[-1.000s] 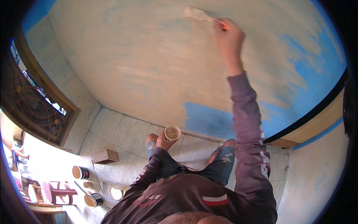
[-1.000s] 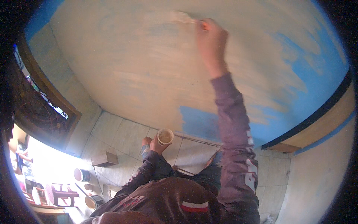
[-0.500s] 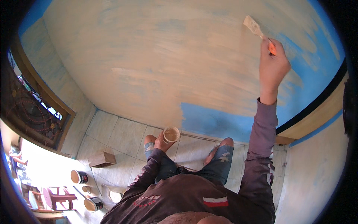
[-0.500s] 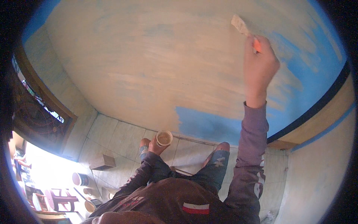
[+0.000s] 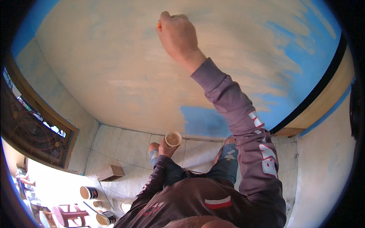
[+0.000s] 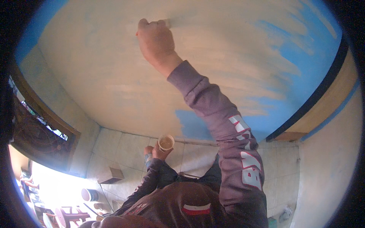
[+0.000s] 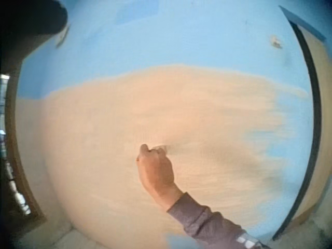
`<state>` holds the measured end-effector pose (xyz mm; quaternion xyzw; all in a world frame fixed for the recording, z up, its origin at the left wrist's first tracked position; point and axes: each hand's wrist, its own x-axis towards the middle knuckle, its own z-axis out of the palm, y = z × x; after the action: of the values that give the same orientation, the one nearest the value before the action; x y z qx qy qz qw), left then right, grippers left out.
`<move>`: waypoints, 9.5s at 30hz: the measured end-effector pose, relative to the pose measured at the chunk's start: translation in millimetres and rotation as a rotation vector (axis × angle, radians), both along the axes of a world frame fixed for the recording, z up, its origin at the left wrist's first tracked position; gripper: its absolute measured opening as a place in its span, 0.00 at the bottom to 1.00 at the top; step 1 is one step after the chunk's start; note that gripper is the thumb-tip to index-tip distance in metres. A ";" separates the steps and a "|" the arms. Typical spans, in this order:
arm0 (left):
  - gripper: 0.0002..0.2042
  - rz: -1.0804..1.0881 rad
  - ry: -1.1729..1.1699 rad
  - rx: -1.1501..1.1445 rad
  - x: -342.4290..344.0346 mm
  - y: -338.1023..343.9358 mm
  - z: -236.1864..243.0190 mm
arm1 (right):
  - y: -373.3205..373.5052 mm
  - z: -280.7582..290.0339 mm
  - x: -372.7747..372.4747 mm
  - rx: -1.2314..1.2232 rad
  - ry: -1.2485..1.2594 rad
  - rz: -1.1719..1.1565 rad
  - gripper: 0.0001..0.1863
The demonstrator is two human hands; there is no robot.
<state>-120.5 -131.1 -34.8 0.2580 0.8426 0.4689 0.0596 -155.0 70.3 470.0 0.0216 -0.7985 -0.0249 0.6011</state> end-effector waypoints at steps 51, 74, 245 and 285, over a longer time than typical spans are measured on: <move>0.43 -0.015 0.058 0.006 -11.6 -6.7 -13.0 | 29.6 -8.8 -43.4 -0.291 -0.020 0.429 0.13; 0.42 -0.037 0.012 0.073 -4.6 -8.7 13.1 | 17.8 -73.8 -13.1 -0.470 -0.175 0.424 0.11; 0.42 -0.002 0.067 0.029 -12.0 -8.3 -13.0 | 143.2 -4.1 25.6 0.611 -0.204 -0.078 0.24; 0.42 -0.040 0.060 -0.096 -2.0 -4.8 2.4 | 182.8 35.3 108.4 0.558 -0.116 -0.244 0.23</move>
<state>-122.5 -135.9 -32.5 0.2857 0.8603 0.4186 0.0560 -46.6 253.1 505.4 0.0911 -0.7905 -0.3137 0.5180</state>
